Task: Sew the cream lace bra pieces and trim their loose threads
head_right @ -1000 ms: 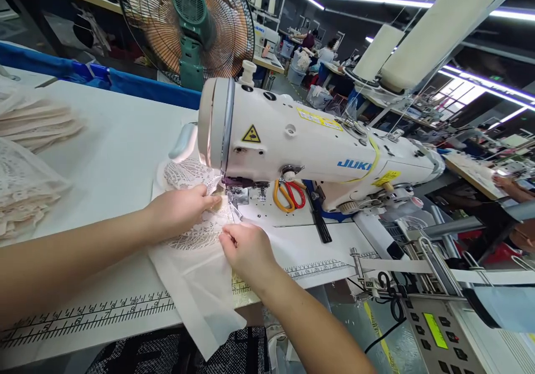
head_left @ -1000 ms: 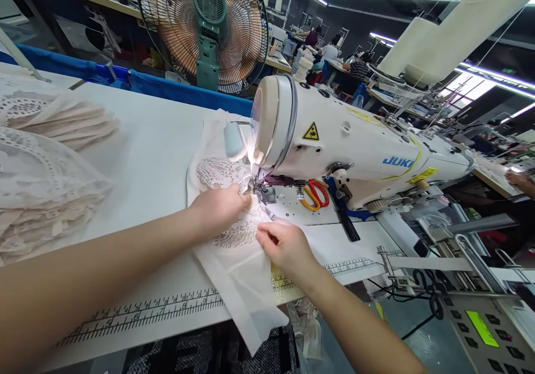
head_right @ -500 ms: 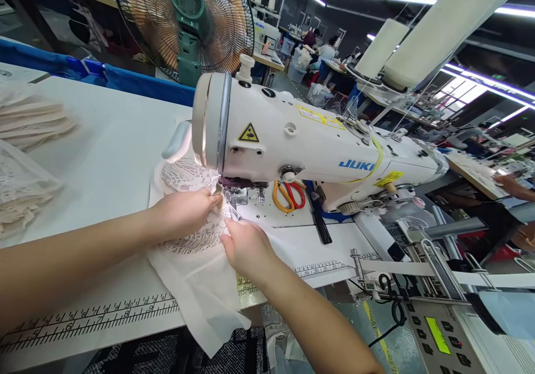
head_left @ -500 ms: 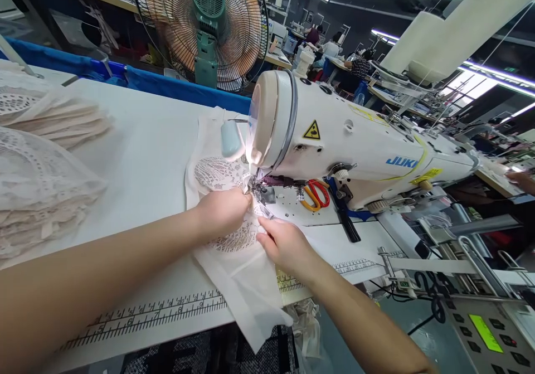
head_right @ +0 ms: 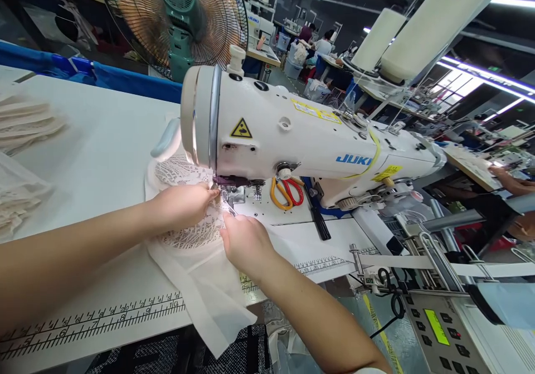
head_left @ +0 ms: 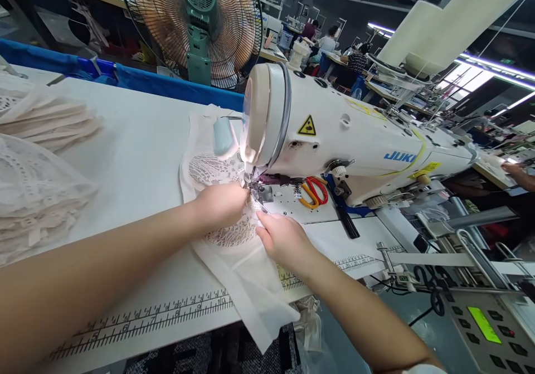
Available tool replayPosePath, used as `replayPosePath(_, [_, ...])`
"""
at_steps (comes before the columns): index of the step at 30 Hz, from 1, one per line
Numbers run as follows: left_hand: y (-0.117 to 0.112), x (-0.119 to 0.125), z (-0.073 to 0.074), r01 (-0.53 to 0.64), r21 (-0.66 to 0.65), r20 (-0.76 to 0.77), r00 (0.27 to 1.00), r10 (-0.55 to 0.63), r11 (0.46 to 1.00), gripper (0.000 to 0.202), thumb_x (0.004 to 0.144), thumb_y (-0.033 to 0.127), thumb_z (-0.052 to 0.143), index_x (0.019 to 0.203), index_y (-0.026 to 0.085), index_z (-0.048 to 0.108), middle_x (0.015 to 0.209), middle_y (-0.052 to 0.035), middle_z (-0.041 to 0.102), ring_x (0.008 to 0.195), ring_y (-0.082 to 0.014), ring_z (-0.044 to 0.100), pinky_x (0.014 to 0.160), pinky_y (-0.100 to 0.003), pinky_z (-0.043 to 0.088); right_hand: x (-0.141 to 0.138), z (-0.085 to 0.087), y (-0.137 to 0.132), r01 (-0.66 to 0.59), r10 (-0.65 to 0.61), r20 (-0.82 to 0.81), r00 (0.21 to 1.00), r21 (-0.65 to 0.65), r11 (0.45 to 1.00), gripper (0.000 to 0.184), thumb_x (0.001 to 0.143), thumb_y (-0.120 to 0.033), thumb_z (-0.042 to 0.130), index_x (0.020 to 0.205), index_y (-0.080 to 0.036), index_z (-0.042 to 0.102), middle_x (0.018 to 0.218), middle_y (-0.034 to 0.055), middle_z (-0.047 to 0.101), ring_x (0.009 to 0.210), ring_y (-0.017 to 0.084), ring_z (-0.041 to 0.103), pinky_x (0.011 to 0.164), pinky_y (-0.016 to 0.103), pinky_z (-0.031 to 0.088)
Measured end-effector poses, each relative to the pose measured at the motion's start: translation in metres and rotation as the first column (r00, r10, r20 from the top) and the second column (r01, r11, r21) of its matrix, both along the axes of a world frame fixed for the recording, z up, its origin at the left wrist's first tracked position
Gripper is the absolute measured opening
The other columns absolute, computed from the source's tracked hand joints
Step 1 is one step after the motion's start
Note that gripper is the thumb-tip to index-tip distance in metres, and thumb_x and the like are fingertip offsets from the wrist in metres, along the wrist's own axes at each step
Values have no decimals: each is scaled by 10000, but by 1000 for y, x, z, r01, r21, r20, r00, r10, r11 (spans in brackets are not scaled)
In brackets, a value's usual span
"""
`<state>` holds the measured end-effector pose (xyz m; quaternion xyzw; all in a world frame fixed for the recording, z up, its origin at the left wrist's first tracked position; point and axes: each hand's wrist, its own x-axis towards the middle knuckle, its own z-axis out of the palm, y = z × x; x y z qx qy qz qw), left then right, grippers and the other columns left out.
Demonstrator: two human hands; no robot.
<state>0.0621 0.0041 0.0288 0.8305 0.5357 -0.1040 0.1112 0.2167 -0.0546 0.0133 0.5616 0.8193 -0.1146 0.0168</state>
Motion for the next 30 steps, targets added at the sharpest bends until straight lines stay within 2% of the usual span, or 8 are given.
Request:
replayPosePath(5, [9, 2, -1, -16, 51, -15, 1000, 17, 999, 400, 762, 163, 429, 1122, 175, 602, 1112, -125, 606, 784, -275, 632, 525, -292, 448, -10, 4, 2, 13, -15, 105, 994, 18, 1000, 279, 918, -249, 380, 1072, -202, 608, 823, 53, 658, 731, 203, 595, 547, 281, 341])
replayPosePath(9, [2, -3, -4, -3, 141, -6, 1000, 4, 990, 360, 845, 177, 295, 963, 104, 628, 1103, -174, 577, 718, -254, 623, 549, -334, 459, -7, 3, -2, 12, -21, 157, 987, 57, 998, 271, 938, -277, 357, 974, -216, 619, 778, 44, 636, 696, 184, 570, 521, 272, 290])
replayPosePath(12, [-9, -17, -11, 86, 284, 96, 988, -118, 955, 445, 886, 233, 221, 922, 82, 638, 1241, -205, 516, 930, -288, 606, 745, -398, 497, 4, 0, -11, -75, 60, 163, 985, 90, 993, 270, 919, -230, 369, 1029, -213, 616, 780, 55, 615, 719, 185, 555, 526, 279, 286])
replayPosePath(14, [-15, -30, -17, 162, 356, 133, 966, -221, 920, 481, 883, 373, 281, 1014, 79, 638, 1335, -209, 464, 1162, -349, 490, 926, -484, 430, 12, -2, -17, -149, 136, 160, 978, 68, 987, 350, 867, -154, 407, 1172, -211, 570, 801, 59, 614, 744, 190, 553, 528, 281, 290])
replayPosePath(17, [-20, -46, -23, 181, 241, 68, 977, -203, 954, 792, 737, 665, 444, 1275, 87, 507, 1454, -208, 322, 1317, -449, 271, 987, -661, 290, 19, -2, -21, -201, 196, 143, 970, 20, 979, 519, 822, -106, 417, 1332, -199, 453, 828, 67, 628, 765, 192, 560, 534, 279, 306])
replayPosePath(19, [-21, -50, -22, 149, 107, 10, 988, -151, 983, 999, 645, 751, 489, 1389, 97, 361, 1513, -182, 181, 1349, -464, 177, 980, -701, 257, 21, -2, -19, -209, 208, 136, 969, -5, 978, 538, 821, -111, 412, 1354, -189, 432, 833, 71, 637, 765, 193, 568, 532, 278, 314])
replayPosePath(22, [-16, -49, -19, 128, 20, -29, 991, -127, 992, 1063, 640, 750, 497, 1435, 91, 247, 1533, -154, 78, 1379, -436, 94, 1005, -680, 243, 19, 0, -13, -198, 201, 145, 969, -36, 980, 572, 809, -113, 425, 1377, -177, 400, 842, 74, 656, 770, 201, 587, 527, 276, 328])
replayPosePath(30, [12, -49, -14, 89, -7, -9, 996, -89, 996, 1122, 591, 727, 550, 1446, 89, 204, 1535, -176, 78, 1393, -402, 59, 1090, -559, 191, 7, 11, 7, -132, 163, 238, 958, -142, 981, 649, 798, -132, 478, 1423, -197, 315, 812, 78, 683, 711, 209, 634, 480, 255, 343])
